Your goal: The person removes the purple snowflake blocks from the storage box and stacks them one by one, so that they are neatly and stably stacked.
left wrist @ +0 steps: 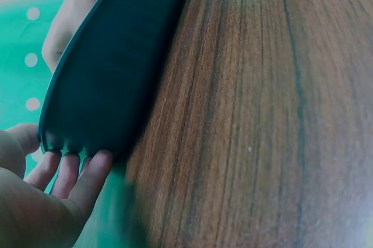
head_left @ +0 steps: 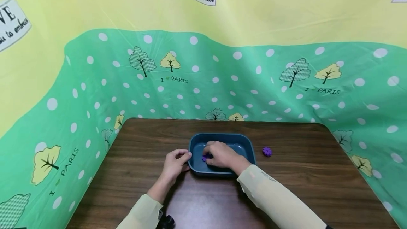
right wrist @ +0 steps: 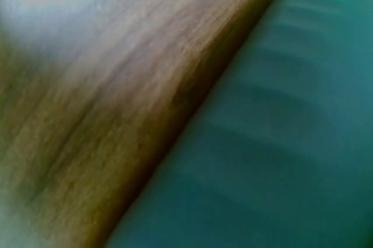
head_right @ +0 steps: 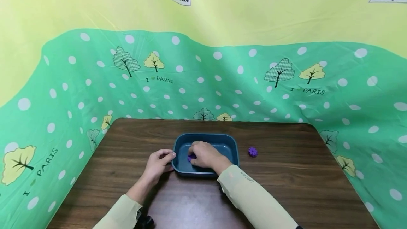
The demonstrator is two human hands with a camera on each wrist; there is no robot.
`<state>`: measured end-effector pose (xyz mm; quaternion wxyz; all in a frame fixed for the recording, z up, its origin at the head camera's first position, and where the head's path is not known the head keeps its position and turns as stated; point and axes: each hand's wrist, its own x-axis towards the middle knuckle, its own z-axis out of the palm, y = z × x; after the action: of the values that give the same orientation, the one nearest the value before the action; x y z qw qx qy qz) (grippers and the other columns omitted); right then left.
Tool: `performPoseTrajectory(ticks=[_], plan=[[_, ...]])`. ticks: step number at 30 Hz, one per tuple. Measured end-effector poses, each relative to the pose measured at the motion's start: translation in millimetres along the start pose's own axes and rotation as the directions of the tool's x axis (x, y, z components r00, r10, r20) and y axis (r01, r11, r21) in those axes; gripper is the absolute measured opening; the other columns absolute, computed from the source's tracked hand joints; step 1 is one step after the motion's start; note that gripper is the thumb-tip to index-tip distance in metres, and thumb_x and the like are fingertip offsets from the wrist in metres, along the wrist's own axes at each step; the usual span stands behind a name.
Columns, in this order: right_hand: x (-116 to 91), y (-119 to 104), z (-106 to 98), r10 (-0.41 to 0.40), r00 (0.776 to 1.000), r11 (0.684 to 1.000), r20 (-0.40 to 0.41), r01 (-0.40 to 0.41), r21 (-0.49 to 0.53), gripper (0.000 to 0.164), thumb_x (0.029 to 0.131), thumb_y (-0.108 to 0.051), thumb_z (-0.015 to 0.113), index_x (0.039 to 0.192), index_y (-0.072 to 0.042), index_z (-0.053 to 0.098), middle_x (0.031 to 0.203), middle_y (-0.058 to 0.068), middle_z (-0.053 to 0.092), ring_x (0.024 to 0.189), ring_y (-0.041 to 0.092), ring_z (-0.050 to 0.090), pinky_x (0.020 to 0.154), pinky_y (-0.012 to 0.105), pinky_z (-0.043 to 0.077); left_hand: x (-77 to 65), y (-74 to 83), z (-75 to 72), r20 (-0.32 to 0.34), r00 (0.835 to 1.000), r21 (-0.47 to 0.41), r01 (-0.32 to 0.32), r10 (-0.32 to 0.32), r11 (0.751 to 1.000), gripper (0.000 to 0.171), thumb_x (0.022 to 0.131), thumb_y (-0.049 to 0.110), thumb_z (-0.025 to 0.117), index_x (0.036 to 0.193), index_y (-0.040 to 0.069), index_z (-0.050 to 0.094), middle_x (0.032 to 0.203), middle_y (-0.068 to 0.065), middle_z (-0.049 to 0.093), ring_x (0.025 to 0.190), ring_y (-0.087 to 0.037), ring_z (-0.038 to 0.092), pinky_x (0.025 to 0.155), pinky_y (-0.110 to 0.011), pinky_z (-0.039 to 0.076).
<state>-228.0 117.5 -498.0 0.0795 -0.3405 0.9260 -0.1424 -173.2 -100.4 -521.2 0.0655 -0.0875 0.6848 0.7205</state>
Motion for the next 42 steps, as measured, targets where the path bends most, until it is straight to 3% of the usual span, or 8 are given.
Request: performPoseTrajectory(ticks=[6, 16, 25, 42], plan=[[-10.9, 8.9, -8.7, 0.030, 0.999, 0.995, -0.041, -0.026, 0.098, 0.024, 0.093, -0.026, 0.077, 0.114, -0.017, 0.078, 0.111, -0.006, 0.067, 0.101, 0.012, 0.064, 0.090, 0.033, 0.059, 0.0, 0.9, 2.6, -0.001, 1.000, 0.000, 0.003, -0.003, 1.000, 0.029, 0.094, 0.014, 0.074, 0.115, -0.006, 0.069, 0.094, -0.006, 0.065, 0.083, -0.015, 0.066, 0.072, -0.041, 0.065], [-36.3, 26.1, -28.0, 0.076, 0.988, 0.982, -0.136, -0.051, 0.180, 0.019, 0.091, -0.021, 0.079, 0.110, -0.017, 0.079, 0.110, -0.006, 0.068, 0.102, 0.012, 0.064, 0.090, 0.034, 0.059, 0.5, 1.7, 2.2, 0.006, 1.000, 0.009, 0.005, -0.005, 1.000, 0.028, 0.095, 0.013, 0.073, 0.115, -0.006, 0.068, 0.094, -0.006, 0.065, 0.085, -0.019, 0.066, 0.072, -0.041, 0.065], [-53.4, 40.2, -37.8, 0.095, 0.968, 0.983, -0.234, -0.055, 0.174, 0.021, 0.089, -0.020, 0.082, 0.110, -0.017, 0.079, 0.107, -0.005, 0.069, 0.098, 0.012, 0.064, 0.087, 0.034, 0.060, 2.0, 1.0, 1.2, 0.010, 1.000, 0.020, -0.001, 0.001, 1.000, 0.031, 0.095, 0.015, 0.074, 0.117, -0.006, 0.068, 0.096, -0.007, 0.066, 0.087, -0.021, 0.067, 0.074, -0.042, 0.065], [-86.0, 65.5, -53.9, 0.161, 0.937, 0.969, -0.309, -0.090, 0.230, 0.023, 0.088, -0.015, 0.082, 0.110, -0.013, 0.078, 0.109, -0.002, 0.067, 0.095, 0.018, 0.066, 0.078, 0.035, 0.061, 1.6, -0.9, -0.6, 0.016, 1.000, 0.019, -0.004, 0.003, 1.000, 0.033, 0.094, 0.015, 0.074, 0.117, -0.008, 0.068, 0.096, -0.008, 0.066, 0.086, -0.019, 0.067, 0.072, -0.043, 0.065]])
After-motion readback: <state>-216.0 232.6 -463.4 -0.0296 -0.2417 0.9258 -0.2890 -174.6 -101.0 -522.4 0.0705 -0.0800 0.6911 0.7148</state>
